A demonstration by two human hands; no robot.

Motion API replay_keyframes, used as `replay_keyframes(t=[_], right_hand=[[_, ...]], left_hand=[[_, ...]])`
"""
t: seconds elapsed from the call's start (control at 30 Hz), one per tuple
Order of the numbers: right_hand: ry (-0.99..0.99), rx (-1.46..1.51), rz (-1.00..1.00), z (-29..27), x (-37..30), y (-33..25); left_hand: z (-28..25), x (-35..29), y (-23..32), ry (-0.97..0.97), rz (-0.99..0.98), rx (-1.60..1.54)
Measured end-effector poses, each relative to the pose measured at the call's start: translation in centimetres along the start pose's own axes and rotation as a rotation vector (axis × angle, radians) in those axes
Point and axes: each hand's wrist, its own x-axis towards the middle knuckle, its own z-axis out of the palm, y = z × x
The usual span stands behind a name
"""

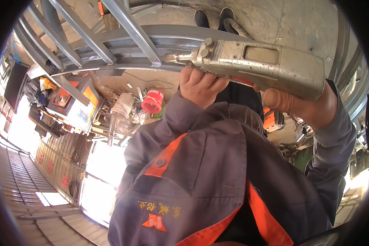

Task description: The person marks a metal frame with a white marker, then uses a welding torch to join metal bars on a frame. The person repeatedly aligns and welds multiple joints on the frame structure.

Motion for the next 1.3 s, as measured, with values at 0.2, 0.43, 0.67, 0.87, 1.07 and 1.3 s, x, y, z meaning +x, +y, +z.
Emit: replay_keyframes(t=[0.2, 0.43, 0.67, 0.87, 1.07, 1.3], right_hand=[[-0.011, -0.03, 0.014, 0.8, 0.4, -0.8], [-0.004, 0.064, 0.116, 1.3, 0.8, -2.2], [0.005, 0.057, 0.187, 0.9, 0.5, -3.5], [-0.013, 0.071, 0.177, 1.0, 0.9, -3.1], [-0.017, 0.082, 0.141, 0.9, 1.1, -2.6], [0.003, 0.044, 0.143, 1.0, 1.1, -2.4]], left_hand=[[0.4, -0.4, 0.1, 0.012, -0.017, -0.003], [0.5, -0.8, 0.3, 0.025, -0.028, 0.031], [0.7, 0.2, 0.2, 0.111, -0.01, 0.049], [0.5, 0.4, 0.2, 0.101, -0.005, 0.058], [0.7, 0.2, 0.1, 0.111, -0.005, 0.067], [0.7, 0.1, 0.2, 0.09, -0.011, 0.061]])
